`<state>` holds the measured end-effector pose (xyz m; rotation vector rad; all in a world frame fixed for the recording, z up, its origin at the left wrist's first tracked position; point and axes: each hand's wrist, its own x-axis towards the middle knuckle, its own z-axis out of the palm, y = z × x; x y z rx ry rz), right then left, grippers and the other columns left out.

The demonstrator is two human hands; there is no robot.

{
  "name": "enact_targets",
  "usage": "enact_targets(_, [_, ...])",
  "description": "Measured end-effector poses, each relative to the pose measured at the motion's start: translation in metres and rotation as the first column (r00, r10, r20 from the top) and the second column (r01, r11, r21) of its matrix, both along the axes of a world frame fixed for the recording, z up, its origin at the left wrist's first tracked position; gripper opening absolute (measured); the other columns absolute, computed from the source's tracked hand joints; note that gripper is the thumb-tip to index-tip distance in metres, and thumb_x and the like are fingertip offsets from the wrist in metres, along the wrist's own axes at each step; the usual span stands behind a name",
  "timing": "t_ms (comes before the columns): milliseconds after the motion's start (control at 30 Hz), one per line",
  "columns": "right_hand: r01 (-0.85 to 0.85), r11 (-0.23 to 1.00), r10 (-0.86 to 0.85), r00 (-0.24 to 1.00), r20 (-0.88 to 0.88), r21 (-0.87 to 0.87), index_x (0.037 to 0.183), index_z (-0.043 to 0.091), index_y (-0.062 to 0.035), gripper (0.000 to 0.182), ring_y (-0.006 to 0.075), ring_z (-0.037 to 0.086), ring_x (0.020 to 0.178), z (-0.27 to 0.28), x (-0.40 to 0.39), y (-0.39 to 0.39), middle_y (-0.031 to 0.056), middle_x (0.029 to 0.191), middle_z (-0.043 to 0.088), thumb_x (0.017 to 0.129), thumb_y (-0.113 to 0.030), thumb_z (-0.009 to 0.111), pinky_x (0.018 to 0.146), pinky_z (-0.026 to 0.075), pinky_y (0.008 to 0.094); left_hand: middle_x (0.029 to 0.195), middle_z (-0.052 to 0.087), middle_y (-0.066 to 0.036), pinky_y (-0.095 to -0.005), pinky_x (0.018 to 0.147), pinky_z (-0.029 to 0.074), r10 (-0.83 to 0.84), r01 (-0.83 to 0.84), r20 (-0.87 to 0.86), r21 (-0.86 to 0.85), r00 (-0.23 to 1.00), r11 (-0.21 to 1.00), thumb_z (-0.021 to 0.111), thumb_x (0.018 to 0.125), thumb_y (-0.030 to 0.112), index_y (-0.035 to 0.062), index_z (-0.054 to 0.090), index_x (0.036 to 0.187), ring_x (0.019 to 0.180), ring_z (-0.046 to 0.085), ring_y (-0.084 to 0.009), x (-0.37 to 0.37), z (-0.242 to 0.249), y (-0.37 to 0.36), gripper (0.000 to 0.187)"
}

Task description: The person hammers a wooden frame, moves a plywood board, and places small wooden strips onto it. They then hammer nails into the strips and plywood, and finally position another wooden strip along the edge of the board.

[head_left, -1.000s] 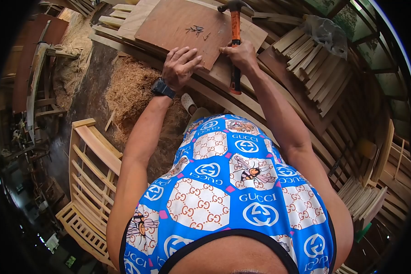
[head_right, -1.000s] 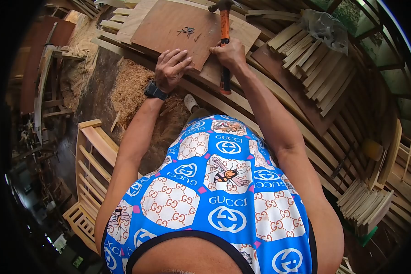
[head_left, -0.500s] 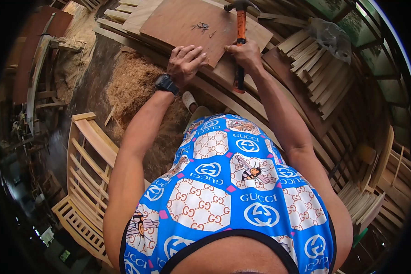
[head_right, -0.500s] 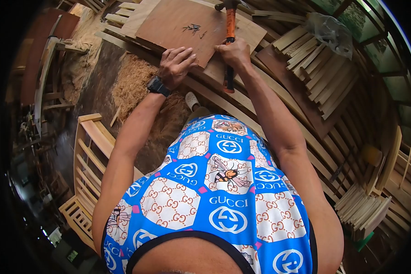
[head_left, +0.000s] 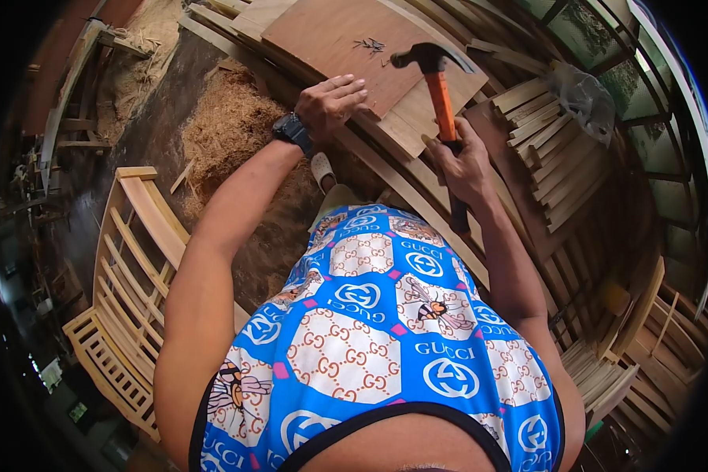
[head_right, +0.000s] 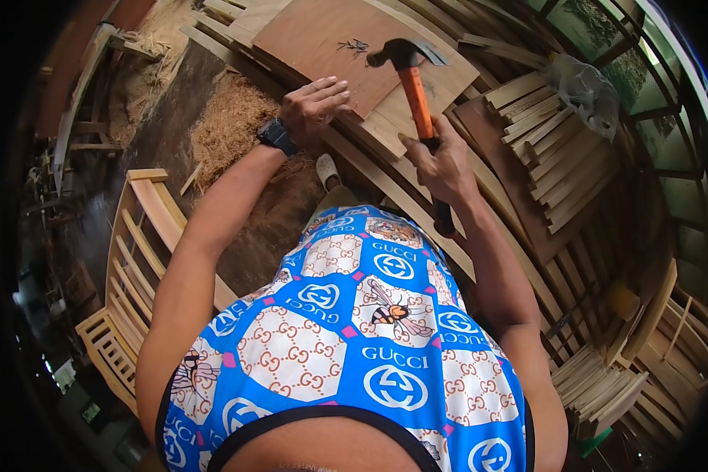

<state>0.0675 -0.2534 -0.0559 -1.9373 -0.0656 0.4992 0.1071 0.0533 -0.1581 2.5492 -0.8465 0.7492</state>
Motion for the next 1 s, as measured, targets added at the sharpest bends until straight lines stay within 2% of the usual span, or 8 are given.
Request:
enact_targets(67, [-0.047, 0.998, 0.045, 0.998, -0.04, -0.033, 0.137, 0.056, -0.0024, 0.047, 0.0171, 0.063, 0.059, 0.007, -0.016, -0.007, 0.0125, 0.078, 0.07, 0.096, -0.019, 0.072, 0.061, 0.052, 0.0321, 0.122, 0.075, -0.011, -0.0384, 0.099, 0.059, -0.045, 0.045, -0.005, 0.022, 0.999, 0.999, 0.078, 0.089, 0.023, 0.0078, 0.077, 0.112, 0.117, 0.07, -0.0289, 0.002, 0.002, 0.005, 0.027])
enact_targets(167, [-0.139, 0.969, 0.193, 0.941, 0.279, -0.203, 0.161, 0.038, -0.0158, 0.07, 0.0375, 0.066, 0.074, 0.008, -0.032, -0.01, 0.0254, 0.086, 0.067, 0.097, -0.012, 0.066, 0.078, 0.054, 0.0389, 0.123, 0.075, -0.01, -0.0367, 0.097, 0.06, -0.069, 0.07, -0.019, 0.058, 0.997, 0.996, 0.076, 0.089, 0.017, 0.0077, 0.077, 0.111, 0.118, 0.07, -0.0277, 0.005, 0.004, 0.01, 0.024])
enact_targets(267, [-0.231, 0.937, 0.273, 0.953, 0.134, -0.263, 0.158, 0.044, -0.016, 0.065, 0.0389, 0.067, 0.075, 0.028, -0.029, 0.002, 0.0262, 0.087, 0.067, 0.096, -0.008, 0.064, 0.076, 0.054, 0.0387, 0.121, 0.076, -0.011, -0.0384, 0.098, 0.06, -0.085, 0.086, -0.032, 0.034, 0.996, 0.996, 0.076, 0.086, 0.007, 0.0063, 0.078, 0.11, 0.118, 0.07, -0.0287, 0.005, 0.005, 0.026, 0.024])
enact_targets(333, [-0.222, 0.943, 0.29, 0.914, 0.284, -0.248, 0.156, 0.047, -0.0154, 0.066, 0.0381, 0.066, 0.073, 0.02, -0.034, 0.0, 0.0251, 0.084, 0.065, 0.094, -0.002, 0.063, 0.075, 0.054, 0.0376, 0.123, 0.075, -0.011, -0.0384, 0.099, 0.059, -0.089, 0.09, -0.031, 0.044, 0.996, 0.995, 0.075, 0.085, 0.004, 0.0059, 0.077, 0.112, 0.119, 0.07, -0.0293, 0.005, 0.005, 0.023, 0.027])
enact_targets(400, [-0.22, 0.967, 0.256, 0.829, 0.498, -0.131, 0.157, 0.046, -0.0137, 0.066, 0.0227, 0.055, 0.059, 0.018, -0.034, 0.001, 0.0224, 0.089, 0.068, 0.095, 0.0, 0.064, 0.064, 0.049, 0.0306, 0.122, 0.075, -0.011, -0.0385, 0.1, 0.059, -0.089, 0.089, -0.03, 0.025, 0.996, 0.996, 0.074, 0.085, 0.002, 0.0057, 0.077, 0.112, 0.119, 0.069, -0.0298, 0.004, 0.003, 0.022, 0.027])
enact_targets(467, [-0.231, 0.957, 0.286, 0.838, 0.464, -0.173, 0.157, 0.047, -0.0128, 0.068, 0.0231, 0.06, 0.064, 0.033, -0.033, 0.015, 0.0239, 0.094, 0.07, 0.093, 0.004, 0.064, 0.066, 0.052, 0.0309, 0.122, 0.075, -0.012, -0.0387, 0.1, 0.059, -0.09, 0.09, -0.034, 0.006, 0.995, 0.996, 0.073, 0.086, 0.001, 0.0055, 0.077, 0.113, 0.12, 0.069, -0.0303, 0.005, 0.001, 0.032, 0.028])
enact_targets(533, [-0.202, 0.969, 0.249, 0.806, 0.537, -0.145, 0.156, 0.048, -0.0191, 0.073, 0.0384, 0.062, 0.067, 0.031, -0.035, 0.019, 0.022, 0.079, 0.064, 0.089, 0.004, 0.063, 0.067, 0.052, 0.0452, 0.121, 0.075, -0.013, -0.0407, 0.103, 0.058, -0.053, 0.053, -0.049, -0.009, 0.997, 0.999, 0.072, 0.085, -0.001, 0.0052, 0.077, 0.112, 0.121, 0.068, -0.0313, -0.001, 0.004, 0.028, 0.028])
enact_targets(1000, [-0.22, 0.932, 0.34, 0.805, 0.486, -0.287, 0.155, 0.05, -0.0252, 0.069, 0.0385, 0.064, 0.068, -0.012, -0.036, 0.032, 0.0192, 0.075, 0.062, 0.092, -0.002, 0.064, 0.064, 0.051, 0.0489, 0.125, 0.073, -0.014, -0.0437, 0.109, 0.054, -0.037, 0.033, -0.043, -0.077, 0.998, 0.996, 0.073, 0.086, 0.003, 0.004, 0.076, 0.116, 0.123, 0.067, -0.0319, -0.007, 0.0, 0.034, 0.031])
